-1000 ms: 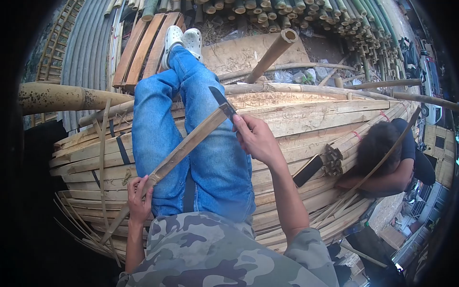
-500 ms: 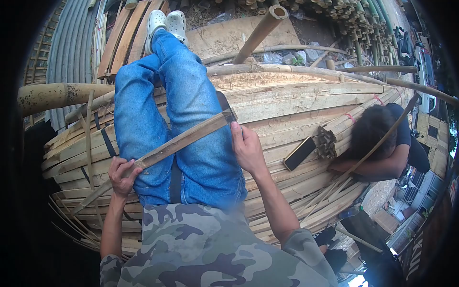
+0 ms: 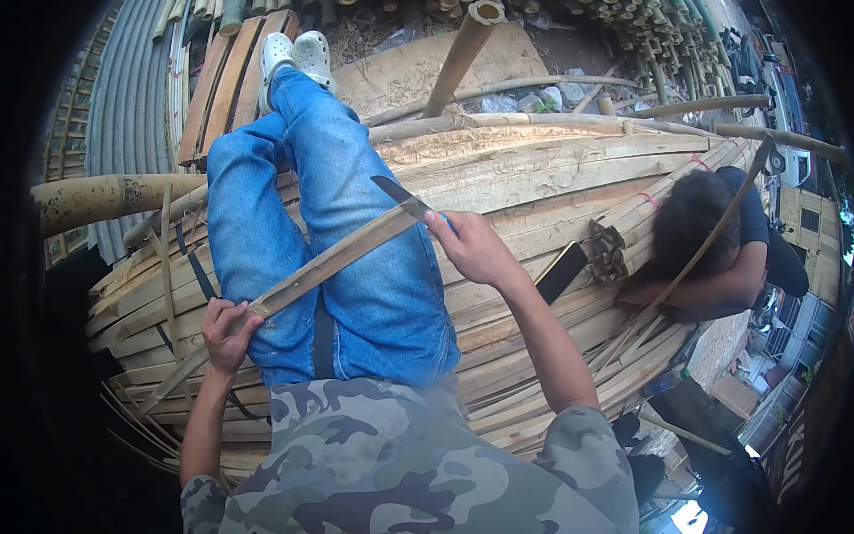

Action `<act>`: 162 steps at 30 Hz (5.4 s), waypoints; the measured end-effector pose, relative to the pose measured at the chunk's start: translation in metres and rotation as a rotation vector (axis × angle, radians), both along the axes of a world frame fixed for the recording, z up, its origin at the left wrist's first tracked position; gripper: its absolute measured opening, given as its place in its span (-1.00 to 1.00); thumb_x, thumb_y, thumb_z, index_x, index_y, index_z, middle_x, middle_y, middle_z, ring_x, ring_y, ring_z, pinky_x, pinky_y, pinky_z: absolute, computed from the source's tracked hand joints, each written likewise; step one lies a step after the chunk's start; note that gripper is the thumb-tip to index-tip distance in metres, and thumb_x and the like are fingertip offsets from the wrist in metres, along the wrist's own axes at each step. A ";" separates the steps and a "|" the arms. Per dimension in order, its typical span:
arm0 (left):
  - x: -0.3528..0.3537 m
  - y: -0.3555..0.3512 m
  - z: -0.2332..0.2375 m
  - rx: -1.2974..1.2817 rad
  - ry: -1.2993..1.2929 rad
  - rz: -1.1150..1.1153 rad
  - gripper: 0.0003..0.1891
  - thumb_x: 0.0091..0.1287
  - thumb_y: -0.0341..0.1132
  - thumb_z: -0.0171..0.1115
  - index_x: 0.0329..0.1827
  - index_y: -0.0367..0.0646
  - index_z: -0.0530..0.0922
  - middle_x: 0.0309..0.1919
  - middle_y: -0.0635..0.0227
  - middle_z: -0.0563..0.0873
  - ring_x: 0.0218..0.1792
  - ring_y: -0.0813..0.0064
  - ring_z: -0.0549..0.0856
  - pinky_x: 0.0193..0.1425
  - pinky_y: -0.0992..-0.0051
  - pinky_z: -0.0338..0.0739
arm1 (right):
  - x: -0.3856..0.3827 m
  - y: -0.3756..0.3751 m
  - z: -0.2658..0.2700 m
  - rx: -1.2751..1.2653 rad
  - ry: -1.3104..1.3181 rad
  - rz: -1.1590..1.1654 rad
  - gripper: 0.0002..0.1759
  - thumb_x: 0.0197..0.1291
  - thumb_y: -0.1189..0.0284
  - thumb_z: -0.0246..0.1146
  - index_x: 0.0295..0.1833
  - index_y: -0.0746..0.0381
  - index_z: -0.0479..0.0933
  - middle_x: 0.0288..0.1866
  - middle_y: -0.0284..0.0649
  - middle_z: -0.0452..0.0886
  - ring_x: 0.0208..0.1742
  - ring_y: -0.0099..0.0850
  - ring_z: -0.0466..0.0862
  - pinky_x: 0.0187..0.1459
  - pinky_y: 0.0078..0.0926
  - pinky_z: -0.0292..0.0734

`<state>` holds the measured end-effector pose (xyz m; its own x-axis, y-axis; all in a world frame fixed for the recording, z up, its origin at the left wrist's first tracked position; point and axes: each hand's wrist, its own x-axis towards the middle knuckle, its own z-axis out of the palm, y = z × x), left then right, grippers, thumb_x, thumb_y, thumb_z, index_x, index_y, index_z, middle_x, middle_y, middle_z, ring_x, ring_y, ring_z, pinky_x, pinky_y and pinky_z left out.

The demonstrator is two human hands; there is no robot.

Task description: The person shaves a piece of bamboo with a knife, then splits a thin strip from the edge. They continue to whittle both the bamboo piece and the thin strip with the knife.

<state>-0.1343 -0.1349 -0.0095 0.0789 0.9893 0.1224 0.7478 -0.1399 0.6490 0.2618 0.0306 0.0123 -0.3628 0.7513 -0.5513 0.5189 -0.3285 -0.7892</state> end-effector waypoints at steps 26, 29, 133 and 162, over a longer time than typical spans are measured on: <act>0.001 0.001 0.002 -0.007 -0.011 -0.028 -0.68 0.00 -0.34 0.60 -0.26 -0.28 0.66 -0.42 0.26 0.58 -0.40 0.33 0.53 -0.33 0.37 0.40 | -0.016 -0.018 0.005 -0.645 0.422 -0.435 -0.50 0.53 -0.01 0.00 -0.41 0.10 0.27 -0.70 -0.55 0.18 -0.78 -0.75 0.02 -0.78 -0.67 -0.17; 0.002 0.000 0.002 -0.006 -0.023 -0.019 -0.67 0.00 -0.34 0.60 -0.26 -0.28 0.66 -0.41 0.26 0.58 -0.40 0.33 0.54 -0.32 0.38 0.40 | -0.026 -0.022 0.010 -0.222 0.084 -0.253 -0.41 0.54 0.03 -0.01 -0.51 0.21 0.32 -0.70 -0.48 0.21 -0.67 -0.65 0.19 -0.62 -0.53 0.12; 0.186 0.163 0.001 0.149 -0.039 -0.313 -0.57 0.01 -0.23 0.36 -0.02 -0.17 0.64 0.00 0.24 0.64 0.24 0.24 0.58 0.60 -0.09 -0.03 | -0.041 -0.068 -0.015 0.172 -0.189 -0.388 -0.44 0.46 0.10 0.11 -0.43 0.37 0.53 -0.62 0.06 0.56 -0.55 0.00 0.58 -0.42 -0.17 0.44; 0.045 0.004 0.012 0.087 -0.023 0.155 -0.60 0.20 -0.28 0.44 0.15 0.05 0.70 -0.11 0.43 0.68 -0.14 0.39 0.60 -0.03 0.37 0.41 | 0.074 -0.061 -0.066 0.462 -0.631 -0.888 -0.54 0.32 0.27 0.37 -0.51 0.18 0.30 -0.62 -0.48 0.22 -0.57 -0.57 0.16 -0.52 -0.43 0.14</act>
<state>-0.0894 -0.1305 0.0027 -0.0780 0.9750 0.2083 0.7502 -0.0802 0.6563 0.3360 -0.0305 -0.0537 0.6256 0.7782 -0.0555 0.5936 -0.5209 -0.6134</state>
